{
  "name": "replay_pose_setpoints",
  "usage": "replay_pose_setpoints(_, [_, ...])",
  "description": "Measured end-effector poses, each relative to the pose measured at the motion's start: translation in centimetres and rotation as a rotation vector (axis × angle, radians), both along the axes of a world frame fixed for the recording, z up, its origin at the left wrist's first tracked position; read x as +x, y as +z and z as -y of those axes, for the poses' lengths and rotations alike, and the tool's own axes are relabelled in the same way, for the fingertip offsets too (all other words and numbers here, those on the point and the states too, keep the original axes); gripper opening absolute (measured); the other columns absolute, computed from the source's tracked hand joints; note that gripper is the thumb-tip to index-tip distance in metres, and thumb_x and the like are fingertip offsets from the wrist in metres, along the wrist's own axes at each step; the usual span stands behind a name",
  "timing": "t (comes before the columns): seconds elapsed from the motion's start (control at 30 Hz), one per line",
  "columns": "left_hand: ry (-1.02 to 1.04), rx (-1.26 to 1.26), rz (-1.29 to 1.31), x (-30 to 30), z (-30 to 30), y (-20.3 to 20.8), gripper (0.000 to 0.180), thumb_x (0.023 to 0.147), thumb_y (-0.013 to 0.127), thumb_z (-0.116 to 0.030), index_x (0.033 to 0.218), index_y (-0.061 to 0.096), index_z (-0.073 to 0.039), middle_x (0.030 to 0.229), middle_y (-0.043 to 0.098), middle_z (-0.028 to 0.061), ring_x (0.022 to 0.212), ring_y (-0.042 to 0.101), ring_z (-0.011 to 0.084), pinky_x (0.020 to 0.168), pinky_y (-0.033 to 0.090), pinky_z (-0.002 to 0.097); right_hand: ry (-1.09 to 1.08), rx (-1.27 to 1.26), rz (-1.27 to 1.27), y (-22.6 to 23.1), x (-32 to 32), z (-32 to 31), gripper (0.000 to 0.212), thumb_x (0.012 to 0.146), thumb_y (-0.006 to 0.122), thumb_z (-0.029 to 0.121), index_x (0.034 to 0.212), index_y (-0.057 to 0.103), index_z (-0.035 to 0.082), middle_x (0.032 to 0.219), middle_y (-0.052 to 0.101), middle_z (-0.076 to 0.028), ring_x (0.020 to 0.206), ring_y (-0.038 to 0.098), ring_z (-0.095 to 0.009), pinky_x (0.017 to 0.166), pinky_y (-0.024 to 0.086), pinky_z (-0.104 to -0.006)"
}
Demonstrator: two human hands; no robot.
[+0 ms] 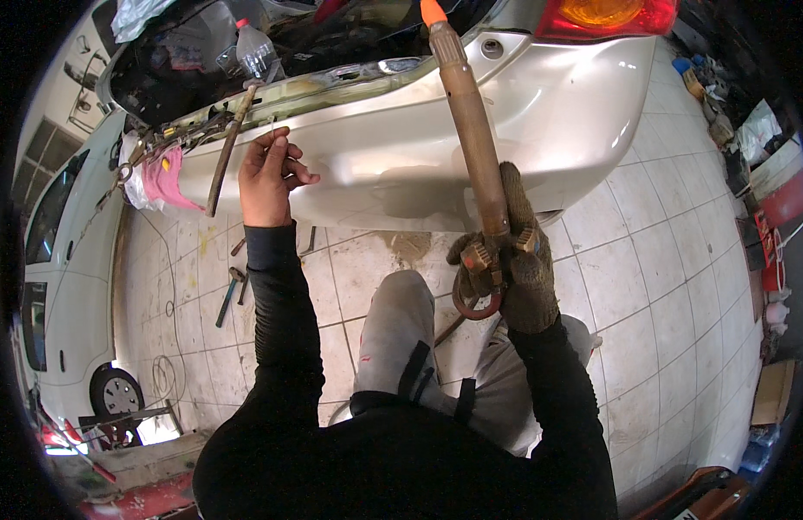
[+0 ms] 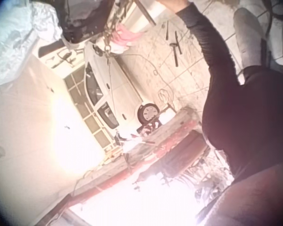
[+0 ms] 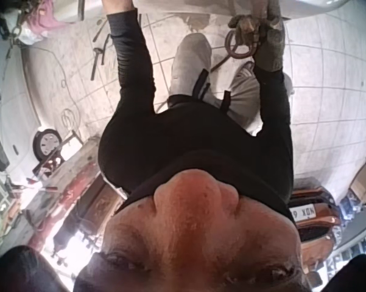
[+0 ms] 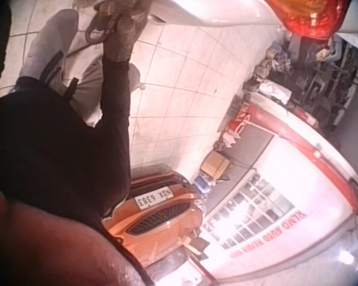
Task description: The person welds the rear bumper of a white car using a handheld welding torch and a metal rod. They repeatedly apply the torch to the bumper seam while feeding the rod to create weld beads, occasionally pausing to adjust position.
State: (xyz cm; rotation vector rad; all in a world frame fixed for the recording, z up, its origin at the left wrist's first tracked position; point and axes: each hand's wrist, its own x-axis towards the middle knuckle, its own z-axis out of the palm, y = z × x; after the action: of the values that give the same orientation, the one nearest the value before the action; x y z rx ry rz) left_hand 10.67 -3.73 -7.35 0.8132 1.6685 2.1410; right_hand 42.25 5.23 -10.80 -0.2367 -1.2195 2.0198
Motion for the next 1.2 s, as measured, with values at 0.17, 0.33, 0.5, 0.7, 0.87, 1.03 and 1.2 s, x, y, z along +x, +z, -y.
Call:
replay_pose_setpoints(0.17, [-0.004, -0.148, -0.058, -0.2, -0.5, 0.4, 0.029, 0.1, 0.066, -0.022, 0.113, 0.062, 0.004, 0.089, 0.073, 0.0141, 0.048, 0.056, 0.0124, 0.046, 0.05, 0.0268, -0.013, -0.193, -0.053, -1.9, 1.3, 0.8, 0.094, 0.093, 0.07, 0.036, 0.164, 0.014, 0.011, 0.085, 0.065, -0.009, 0.061, 0.063, -0.016, 0.049, 0.053, -0.0299])
replay_pose_setpoints(0.33, [0.09, -0.177, -0.095, -1.0, -1.3, 0.1, 0.03, 0.099, 0.068, -0.024, 0.107, 0.061, 0.005, 0.085, 0.076, 0.0158, 0.043, 0.052, 0.011, 0.042, 0.043, 0.0239, 0.087, -0.202, -0.037, -3.3, 2.3, -0.3, 0.093, 0.089, 0.073, 0.012, 0.164, 0.017, 0.013, 0.089, 0.068, -0.01, 0.056, 0.062, -0.015, 0.05, 0.055, -0.0304])
replay_pose_setpoints(0.5, [0.128, -0.2, -0.137, -0.6, -2.1, -0.5, 0.027, 0.1, 0.067, -0.026, 0.103, 0.063, 0.001, 0.068, 0.067, 0.0086, 0.038, 0.043, 0.0085, 0.038, 0.036, 0.0249, 0.166, -0.237, 0.052, -2.8, 2.7, -0.7, 0.092, 0.09, 0.072, 0.013, 0.164, 0.017, 0.012, 0.088, 0.068, -0.01, 0.055, 0.06, -0.013, 0.048, 0.052, -0.0283])
replay_pose_setpoints(0.7, [0.029, -0.091, -0.025, -0.7, -1.8, -1.3, 0.028, 0.102, 0.057, -0.015, 0.119, 0.067, 0.004, 0.076, 0.064, 0.0082, 0.047, 0.05, 0.0087, 0.042, 0.043, 0.0269, 0.122, -0.224, 0.156, -2.5, 2.6, -0.9, 0.093, 0.09, 0.07, 0.011, 0.164, 0.014, 0.01, 0.085, 0.068, -0.009, 0.049, 0.056, -0.012, 0.044, 0.048, -0.0273])
replay_pose_setpoints(0.87, [-0.022, -0.11, -0.05, 0.0, -2.0, -0.4, 0.03, 0.104, 0.055, -0.015, 0.123, 0.066, 0.004, 0.079, 0.064, 0.0068, 0.048, 0.05, 0.0088, 0.043, 0.043, 0.0259, 0.04, -0.138, 0.139, -2.5, 2.2, -0.3, 0.097, 0.087, 0.071, 0.012, 0.164, 0.012, 0.007, 0.068, 0.059, -0.003, 0.047, 0.053, -0.01, 0.043, 0.046, -0.0256])
replay_pose_setpoints(1.03, [-0.012, -0.099, -0.1, 0.0, -1.6, -0.3, 0.033, 0.104, 0.055, -0.015, 0.129, 0.064, 0.004, 0.081, 0.065, 0.0069, 0.049, 0.049, 0.008, 0.044, 0.04, 0.0253, 0.023, -0.22, 0.099, -3.4, 2.2, -0.3, 0.096, 0.086, 0.071, 0.011, 0.164, 0.015, 0.011, 0.072, 0.062, -0.004, 0.049, 0.055, -0.012, 0.043, 0.048, -0.0276])
replay_pose_setpoints(1.2, [0.037, -0.087, -0.257, 9.0, 0.7, 6.4, 0.045, 0.099, 0.057, -0.003, 0.141, 0.041, 0.003, 0.078, 0.072, 0.0123, 0.046, 0.048, 0.0064, 0.045, 0.037, 0.0205, 0.076, -0.254, 0.109, -3.8, 2.7, -1.1, 0.1, 0.086, 0.079, 0.015, 0.164, 0.016, 0.015, 0.086, 0.069, -0.009, 0.055, 0.061, -0.013, 0.044, 0.049, -0.0276])
